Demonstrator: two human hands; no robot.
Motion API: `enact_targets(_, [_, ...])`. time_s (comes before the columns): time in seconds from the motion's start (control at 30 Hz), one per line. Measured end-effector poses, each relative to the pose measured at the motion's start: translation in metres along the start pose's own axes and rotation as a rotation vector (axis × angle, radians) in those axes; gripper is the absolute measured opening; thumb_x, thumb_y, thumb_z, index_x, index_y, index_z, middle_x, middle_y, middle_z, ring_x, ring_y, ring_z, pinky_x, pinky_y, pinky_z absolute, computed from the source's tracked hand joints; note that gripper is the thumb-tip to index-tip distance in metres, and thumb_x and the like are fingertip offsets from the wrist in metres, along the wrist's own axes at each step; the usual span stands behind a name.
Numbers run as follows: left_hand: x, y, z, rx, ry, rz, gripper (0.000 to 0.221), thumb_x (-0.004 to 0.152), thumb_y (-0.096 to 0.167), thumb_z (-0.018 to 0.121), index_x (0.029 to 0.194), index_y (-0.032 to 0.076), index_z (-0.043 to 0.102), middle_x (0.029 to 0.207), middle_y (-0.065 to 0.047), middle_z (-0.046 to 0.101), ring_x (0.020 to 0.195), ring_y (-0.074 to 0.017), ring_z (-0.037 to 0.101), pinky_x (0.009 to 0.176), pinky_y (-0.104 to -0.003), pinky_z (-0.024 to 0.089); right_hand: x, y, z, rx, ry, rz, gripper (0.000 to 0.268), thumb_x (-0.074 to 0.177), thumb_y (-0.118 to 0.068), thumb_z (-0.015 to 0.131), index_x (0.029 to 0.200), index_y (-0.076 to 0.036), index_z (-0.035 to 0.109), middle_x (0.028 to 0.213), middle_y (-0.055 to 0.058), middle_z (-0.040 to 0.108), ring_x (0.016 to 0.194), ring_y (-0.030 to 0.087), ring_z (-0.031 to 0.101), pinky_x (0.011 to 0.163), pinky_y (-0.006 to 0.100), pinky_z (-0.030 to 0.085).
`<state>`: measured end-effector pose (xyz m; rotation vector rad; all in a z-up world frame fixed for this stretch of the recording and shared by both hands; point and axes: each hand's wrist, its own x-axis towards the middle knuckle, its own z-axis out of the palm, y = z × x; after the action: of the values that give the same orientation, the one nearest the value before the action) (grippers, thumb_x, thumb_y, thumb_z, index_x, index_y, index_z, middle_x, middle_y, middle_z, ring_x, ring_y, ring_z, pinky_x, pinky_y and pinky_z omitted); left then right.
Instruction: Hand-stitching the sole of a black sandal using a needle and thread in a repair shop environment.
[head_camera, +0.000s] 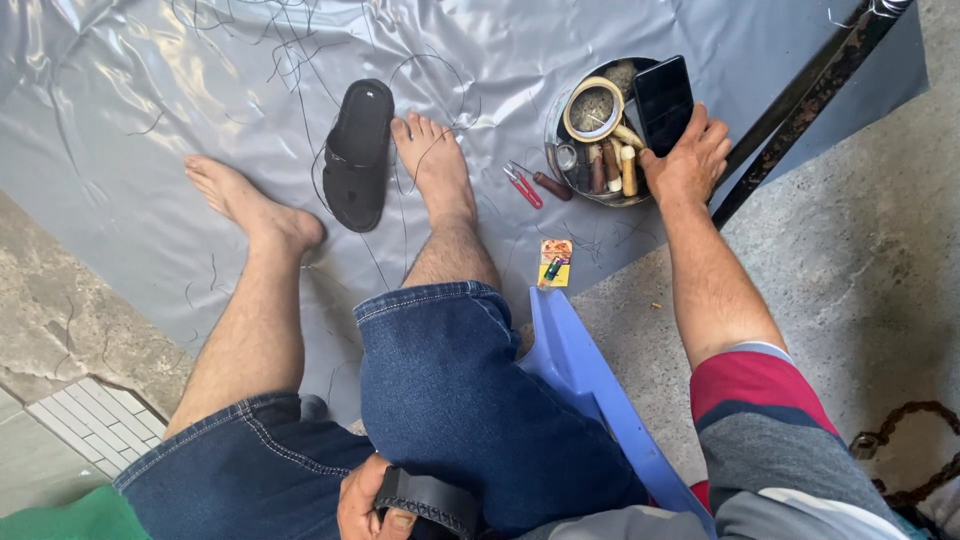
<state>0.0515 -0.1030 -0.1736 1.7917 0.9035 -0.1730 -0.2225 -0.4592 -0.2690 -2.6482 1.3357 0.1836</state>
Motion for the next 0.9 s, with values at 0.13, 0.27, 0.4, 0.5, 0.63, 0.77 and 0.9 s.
enact_targets(0.13, [-0.001,-0.002,0.000,0.001,0.013,0.010,0.065,0.092,0.056,0.023,0.145,0.019,0.015,0.152,0.000,0.006,0.141,-0.0197,0.001,0.114,-0.041,-0.004,-0.003,0.003,0.013,0.028,0.076,-0.112,0.084,0.067,-0.013,0.084,0.132,-0.004,0.031,0.117,0.014,0.029,0.104,0.035,0.033,0.086,0.050,0.034])
enact_targets(0.27, [0.002,-0.003,0.000,0.030,0.013,0.020,0.064,0.092,0.055,0.021,0.145,0.018,0.016,0.152,-0.002,0.008,0.141,-0.0210,0.002,0.114,-0.042,-0.003,-0.007,0.000,0.048,0.156,0.095,-0.425,0.059,0.074,-0.003,0.070,0.128,-0.006,0.046,0.117,0.018,0.044,0.109,0.036,0.044,0.092,0.048,0.033])
enact_targets(0.4, [0.003,-0.004,0.001,0.016,0.027,0.024,0.064,0.093,0.054,0.022,0.145,0.017,0.015,0.152,-0.002,0.008,0.141,-0.0218,0.003,0.114,-0.041,-0.003,-0.014,-0.015,0.049,0.251,-0.019,-0.405,0.054,0.073,0.003,0.060,0.124,-0.007,0.044,0.118,0.016,0.046,0.103,0.036,0.052,0.089,0.044,0.041])
enact_targets(0.5, [0.013,-0.012,-0.001,-0.034,-0.009,0.018,0.066,0.093,0.057,0.023,0.145,0.019,0.012,0.153,-0.001,0.004,0.141,-0.0215,-0.002,0.113,-0.043,-0.006,-0.019,-0.032,0.035,0.133,-0.106,-0.257,0.051,0.077,-0.004,0.059,0.123,-0.002,0.038,0.124,0.020,0.045,0.097,0.038,0.052,0.082,0.048,0.044])
enact_targets(0.63, [0.013,-0.011,-0.004,-0.035,-0.035,0.009,0.066,0.093,0.059,0.023,0.145,0.021,0.009,0.153,0.001,0.000,0.141,-0.0204,-0.004,0.113,-0.042,-0.007,-0.010,-0.027,0.054,0.054,-0.169,-0.186,0.054,0.077,-0.011,0.062,0.123,-0.005,0.035,0.127,0.016,0.044,0.094,0.037,0.053,0.080,0.048,0.046])
enact_targets(0.77, [0.022,-0.013,-0.004,-0.061,-0.047,-0.024,0.067,0.091,0.059,0.023,0.145,0.022,0.009,0.152,-0.001,-0.001,0.141,-0.0219,-0.005,0.113,-0.044,-0.007,0.006,-0.015,0.079,-0.040,-0.161,-0.177,0.061,0.072,-0.024,0.070,0.119,-0.004,0.037,0.118,0.016,0.045,0.088,0.037,0.055,0.074,0.047,0.050])
enact_targets(0.9, [0.019,-0.011,-0.004,-0.062,-0.064,-0.015,0.066,0.091,0.058,0.022,0.145,0.021,0.009,0.152,-0.004,-0.003,0.141,-0.0248,-0.006,0.112,-0.046,-0.007,0.025,-0.002,0.091,-0.124,-0.143,-0.237,0.038,0.075,-0.011,0.063,0.107,-0.003,0.046,0.103,0.015,0.046,0.085,0.038,0.052,0.069,0.044,0.050])
